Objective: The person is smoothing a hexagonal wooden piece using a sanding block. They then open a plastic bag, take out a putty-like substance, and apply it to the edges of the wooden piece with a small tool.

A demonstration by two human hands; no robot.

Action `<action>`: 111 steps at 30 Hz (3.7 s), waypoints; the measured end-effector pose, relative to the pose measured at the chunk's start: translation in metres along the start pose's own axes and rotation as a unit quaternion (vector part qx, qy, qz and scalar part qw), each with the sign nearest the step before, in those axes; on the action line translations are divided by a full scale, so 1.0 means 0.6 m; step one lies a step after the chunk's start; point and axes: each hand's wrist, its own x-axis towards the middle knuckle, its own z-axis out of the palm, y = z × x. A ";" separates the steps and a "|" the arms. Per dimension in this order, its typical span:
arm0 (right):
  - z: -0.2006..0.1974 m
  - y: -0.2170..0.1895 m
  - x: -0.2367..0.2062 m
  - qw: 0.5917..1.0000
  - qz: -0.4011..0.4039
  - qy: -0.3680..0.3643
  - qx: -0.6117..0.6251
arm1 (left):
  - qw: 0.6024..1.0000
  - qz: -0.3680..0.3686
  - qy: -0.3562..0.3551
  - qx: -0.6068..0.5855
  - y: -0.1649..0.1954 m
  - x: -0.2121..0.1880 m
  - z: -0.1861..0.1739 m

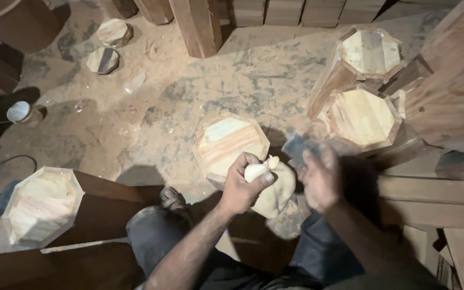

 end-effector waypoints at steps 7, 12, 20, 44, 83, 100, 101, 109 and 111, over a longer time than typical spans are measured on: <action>-0.218 -0.101 0.236 0.849 -0.238 0.150 -0.448 | 0.994 0.100 0.034 -0.011 0.019 0.016 -0.004; -0.274 -0.082 0.274 0.769 -0.132 0.216 -0.587 | 0.991 0.088 0.073 0.069 0.037 0.018 -0.006; -0.054 -0.044 0.172 0.847 -0.015 -0.415 -0.330 | 0.983 0.172 -0.061 0.017 0.065 0.020 -0.038; 0.133 0.089 0.037 0.924 -0.137 -0.337 -0.115 | 0.959 0.179 -0.070 -0.209 0.099 0.046 -0.042; 0.054 0.128 0.085 0.728 -0.332 -0.388 -0.458 | 0.965 0.156 0.103 0.183 0.084 0.036 -0.029; 0.100 0.088 0.074 0.879 -0.113 -0.354 -0.298 | 0.983 0.144 0.011 0.114 0.106 0.034 -0.018; 0.097 0.090 0.076 0.866 -0.155 -0.367 -0.302 | 0.978 0.152 0.000 0.144 0.107 0.032 -0.016; 0.090 0.089 0.090 0.827 -0.197 -0.346 -0.397 | 0.959 0.159 0.046 0.229 0.106 0.031 -0.011; 0.092 0.093 0.088 0.842 -0.172 -0.334 -0.388 | 0.959 0.148 0.064 0.231 0.098 0.032 -0.013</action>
